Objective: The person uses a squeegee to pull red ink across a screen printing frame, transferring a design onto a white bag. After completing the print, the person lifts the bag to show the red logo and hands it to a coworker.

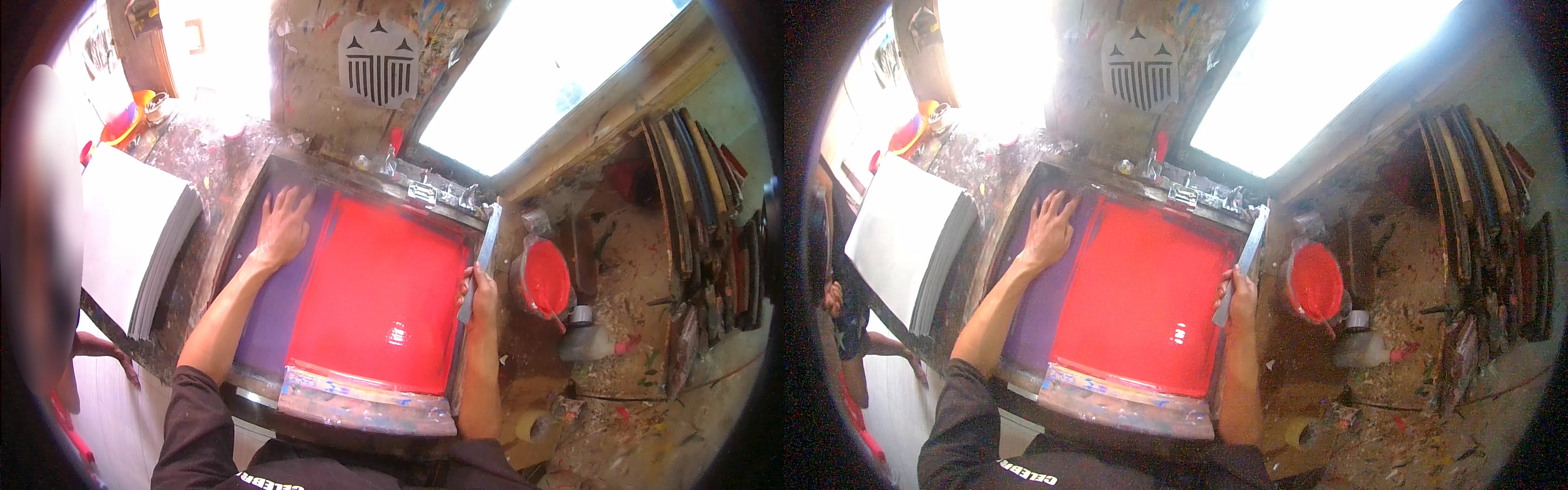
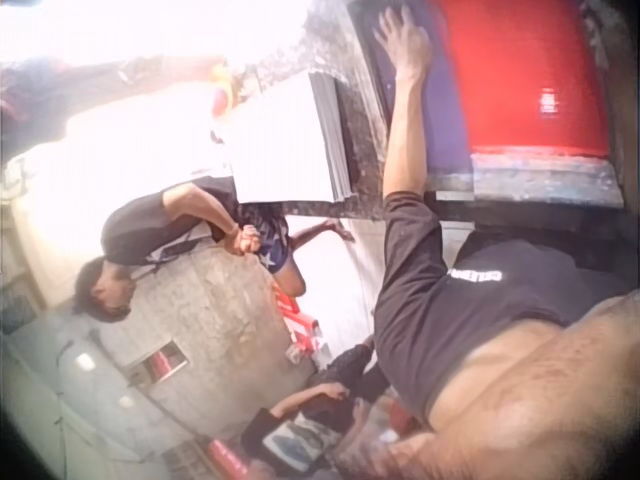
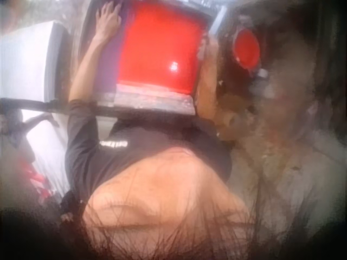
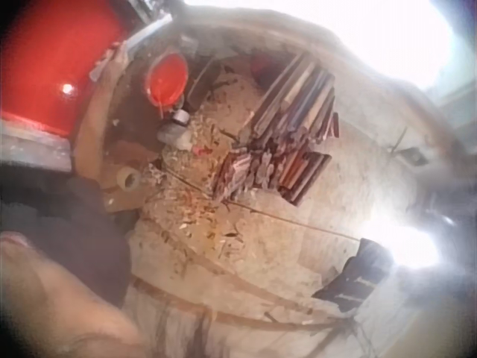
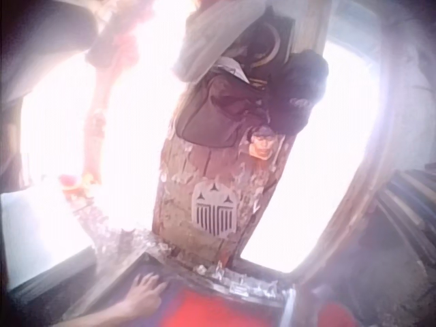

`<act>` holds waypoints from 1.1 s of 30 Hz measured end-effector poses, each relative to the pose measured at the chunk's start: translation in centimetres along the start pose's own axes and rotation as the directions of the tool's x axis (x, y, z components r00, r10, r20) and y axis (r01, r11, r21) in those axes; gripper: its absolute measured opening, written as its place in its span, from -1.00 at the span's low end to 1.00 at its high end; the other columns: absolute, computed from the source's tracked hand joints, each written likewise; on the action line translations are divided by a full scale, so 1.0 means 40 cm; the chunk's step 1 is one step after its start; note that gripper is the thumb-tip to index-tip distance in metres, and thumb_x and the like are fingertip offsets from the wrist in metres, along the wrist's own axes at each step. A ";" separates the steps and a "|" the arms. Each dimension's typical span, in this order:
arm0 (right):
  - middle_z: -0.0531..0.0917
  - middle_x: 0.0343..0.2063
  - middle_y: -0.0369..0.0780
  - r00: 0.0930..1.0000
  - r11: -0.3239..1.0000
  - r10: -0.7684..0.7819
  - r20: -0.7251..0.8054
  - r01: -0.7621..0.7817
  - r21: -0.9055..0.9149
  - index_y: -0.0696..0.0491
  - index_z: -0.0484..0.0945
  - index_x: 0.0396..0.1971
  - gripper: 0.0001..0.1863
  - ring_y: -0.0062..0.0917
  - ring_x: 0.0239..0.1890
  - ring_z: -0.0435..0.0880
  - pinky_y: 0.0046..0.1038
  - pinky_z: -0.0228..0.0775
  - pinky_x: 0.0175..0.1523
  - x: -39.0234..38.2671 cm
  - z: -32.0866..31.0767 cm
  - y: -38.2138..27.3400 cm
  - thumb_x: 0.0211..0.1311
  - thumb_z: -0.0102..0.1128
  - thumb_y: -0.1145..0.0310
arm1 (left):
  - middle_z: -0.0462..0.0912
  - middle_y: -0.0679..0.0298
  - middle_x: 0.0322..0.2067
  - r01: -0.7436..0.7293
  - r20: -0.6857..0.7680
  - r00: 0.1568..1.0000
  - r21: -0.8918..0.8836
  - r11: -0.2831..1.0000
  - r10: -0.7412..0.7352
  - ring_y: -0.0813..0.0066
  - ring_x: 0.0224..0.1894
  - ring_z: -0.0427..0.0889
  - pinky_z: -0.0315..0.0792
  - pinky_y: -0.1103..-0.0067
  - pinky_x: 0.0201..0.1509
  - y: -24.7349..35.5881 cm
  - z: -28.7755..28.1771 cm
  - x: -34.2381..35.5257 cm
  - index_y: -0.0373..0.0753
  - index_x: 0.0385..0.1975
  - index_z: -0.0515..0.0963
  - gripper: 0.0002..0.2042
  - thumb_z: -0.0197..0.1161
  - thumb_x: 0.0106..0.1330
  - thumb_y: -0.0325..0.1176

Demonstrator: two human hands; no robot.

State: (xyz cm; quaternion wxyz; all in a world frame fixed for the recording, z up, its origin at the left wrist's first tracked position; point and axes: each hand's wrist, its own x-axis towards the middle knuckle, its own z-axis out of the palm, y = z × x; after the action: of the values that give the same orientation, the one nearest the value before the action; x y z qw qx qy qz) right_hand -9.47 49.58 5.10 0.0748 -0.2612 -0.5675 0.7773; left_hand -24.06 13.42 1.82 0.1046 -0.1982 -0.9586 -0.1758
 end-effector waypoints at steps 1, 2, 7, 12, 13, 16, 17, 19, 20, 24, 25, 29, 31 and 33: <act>0.39 -0.76 -0.38 1.000 1.000 -0.004 -0.005 0.003 -0.016 0.04 0.47 -0.38 -0.65 -0.64 -0.84 0.35 -0.56 0.22 -0.78 0.004 0.002 -0.006 0.46 -0.05 0.07 | 0.23 -0.03 0.28 -0.001 0.003 1.000 0.002 1.000 0.001 0.02 0.40 0.11 -0.07 0.00 0.44 0.001 -0.003 0.003 -0.14 0.28 0.29 -0.45 0.06 0.21 -0.41; 0.39 -0.75 -0.39 0.999 0.996 0.041 0.018 -0.042 0.080 0.05 0.46 -0.37 -0.64 -0.66 -0.85 0.33 -0.58 0.19 -0.78 0.008 -0.001 -0.011 0.46 -0.05 0.06 | 0.23 -0.02 0.29 -0.002 0.007 1.000 0.003 1.000 0.001 0.02 0.40 0.11 -0.07 0.00 0.45 0.002 -0.004 0.004 -0.14 0.28 0.29 -0.45 0.06 0.21 -0.41; 0.36 -0.74 -0.38 0.921 0.654 0.094 0.378 -0.343 0.674 0.09 0.45 -0.32 -0.60 -0.71 -0.89 0.26 -0.67 0.05 -0.81 0.034 -0.062 -0.012 0.51 -0.16 0.06 | 0.23 -0.03 0.28 -0.004 -0.007 1.000 -0.002 1.000 0.004 0.01 0.40 0.11 -0.07 0.00 0.45 -0.002 0.003 0.004 -0.14 0.28 0.29 -0.45 0.07 0.21 -0.41; 0.36 -0.76 -0.36 0.942 0.653 0.024 0.336 -0.269 0.708 0.10 0.45 -0.30 -0.60 -0.70 -0.92 0.23 -0.67 -0.03 -0.84 0.033 -0.062 -0.014 0.53 -0.20 0.09 | 0.24 -0.03 0.28 -0.003 -0.015 1.000 0.001 1.000 0.003 0.00 0.40 0.11 -0.07 0.00 0.44 -0.002 0.004 0.006 -0.14 0.28 0.29 -0.45 0.07 0.21 -0.42; 0.36 -0.76 -0.36 0.957 0.691 0.035 0.289 -0.232 0.684 0.11 0.46 -0.29 -0.61 -0.70 -0.92 0.24 -0.67 -0.04 -0.85 0.028 -0.055 -0.017 0.53 -0.20 0.09 | 0.24 -0.03 0.28 -0.004 -0.014 1.000 0.001 1.000 0.004 0.00 0.40 0.11 -0.07 0.00 0.44 -0.002 0.005 0.006 -0.14 0.28 0.29 -0.45 0.06 0.21 -0.42; 0.35 -0.77 -0.35 0.986 0.837 0.028 0.161 -0.111 0.535 0.13 0.46 -0.27 -0.61 -0.71 -0.92 0.24 -0.65 -0.08 -0.86 0.011 -0.036 -0.025 0.53 -0.19 0.10 | 0.24 -0.02 0.27 -0.007 -0.014 1.000 0.000 1.000 0.007 0.00 0.40 0.11 -0.07 -0.01 0.44 -0.003 0.003 0.005 -0.13 0.29 0.29 -0.44 0.07 0.20 -0.42; 0.35 -0.78 -0.35 0.980 0.832 -0.002 0.199 -0.109 0.544 0.13 0.46 -0.26 -0.61 -0.71 -0.92 0.25 -0.65 -0.08 -0.86 0.006 -0.035 -0.028 0.54 -0.19 0.11 | 0.24 -0.02 0.27 -0.007 -0.015 1.000 -0.002 1.000 0.007 0.00 0.39 0.12 -0.06 -0.01 0.44 -0.002 0.003 0.004 -0.13 0.29 0.29 -0.44 0.07 0.20 -0.42; 0.35 -0.78 -0.35 0.960 0.818 -0.060 0.273 -0.109 0.564 0.14 0.47 -0.24 -0.62 -0.70 -0.92 0.25 -0.65 -0.08 -0.86 -0.001 -0.035 -0.030 0.54 -0.20 0.12 | 0.24 -0.02 0.27 -0.010 -0.021 1.000 -0.006 1.000 0.010 0.00 0.39 0.12 -0.06 -0.01 0.44 -0.001 0.002 0.005 -0.13 0.29 0.29 -0.44 0.07 0.20 -0.42; 0.35 -0.78 -0.35 0.953 0.803 -0.055 0.297 -0.135 0.580 0.14 0.47 -0.23 -0.62 -0.70 -0.92 0.25 -0.65 -0.07 -0.86 -0.001 -0.035 -0.028 0.54 -0.20 0.13 | 0.24 -0.02 0.27 -0.011 -0.022 1.000 -0.008 1.000 0.011 0.00 0.39 0.12 -0.06 -0.01 0.44 -0.001 0.002 0.004 -0.13 0.29 0.29 -0.44 0.06 0.20 -0.42; 0.35 -0.77 -0.35 0.942 0.720 -0.010 0.336 -0.227 0.655 0.15 0.46 -0.22 -0.62 -0.71 -0.91 0.26 -0.65 -0.03 -0.85 0.011 -0.046 -0.016 0.55 -0.22 0.14 | 0.24 -0.01 0.28 -0.010 -0.024 1.000 0.000 1.000 0.010 0.00 0.39 0.12 -0.06 -0.01 0.44 -0.001 0.003 0.002 -0.13 0.28 0.29 -0.44 0.06 0.20 -0.41; 0.35 -0.77 -0.35 0.943 0.693 0.009 0.334 -0.247 0.677 0.15 0.46 -0.22 -0.62 -0.71 -0.91 0.26 -0.65 -0.02 -0.85 0.016 -0.049 -0.014 0.55 -0.22 0.15 | 0.24 -0.01 0.28 -0.010 -0.024 1.000 0.002 1.000 0.010 0.00 0.39 0.12 -0.06 -0.01 0.44 -0.002 0.004 0.003 -0.13 0.28 0.29 -0.44 0.06 0.20 -0.41; 0.35 -0.77 -0.37 0.939 0.778 0.087 0.333 -0.272 0.567 0.10 0.47 -0.24 -0.65 -0.70 -0.91 0.27 -0.64 0.00 -0.85 0.017 -0.053 -0.010 0.54 -0.21 0.15 | 0.25 -0.01 0.27 -0.015 -0.026 1.000 0.011 1.000 0.015 0.02 0.39 0.13 -0.06 -0.02 0.44 -0.003 0.006 0.005 -0.13 0.28 0.29 -0.45 0.06 0.20 -0.41; 0.35 -0.76 -0.39 0.948 0.831 0.146 0.281 -0.272 0.486 0.06 0.47 -0.26 -0.66 -0.70 -0.91 0.27 -0.64 0.02 -0.86 0.011 -0.035 -0.011 0.53 -0.19 0.13 | 0.25 -0.01 0.27 -0.014 -0.024 1.000 0.012 1.000 0.015 0.02 0.39 0.13 -0.06 -0.01 0.44 -0.002 0.003 0.005 -0.13 0.28 0.29 -0.45 0.06 0.21 -0.41; 0.35 -0.78 -0.41 0.975 0.913 0.095 0.200 -0.165 0.374 0.00 0.48 -0.30 -0.69 -0.70 -0.92 0.24 -0.63 0.04 -0.85 -0.009 -0.010 -0.021 0.49 -0.10 0.10 | 0.25 -0.01 0.27 -0.010 -0.019 1.000 0.016 1.000 0.010 0.02 0.39 0.12 -0.06 -0.01 0.44 -0.005 0.002 0.003 -0.13 0.28 0.29 -0.45 0.06 0.21 -0.41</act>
State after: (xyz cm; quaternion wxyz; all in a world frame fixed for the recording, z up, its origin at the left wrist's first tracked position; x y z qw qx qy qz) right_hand -9.12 50.06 5.92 0.0222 -0.2084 -0.3878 0.8976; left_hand -24.27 13.31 1.73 0.1163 -0.2006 -0.9579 -0.1696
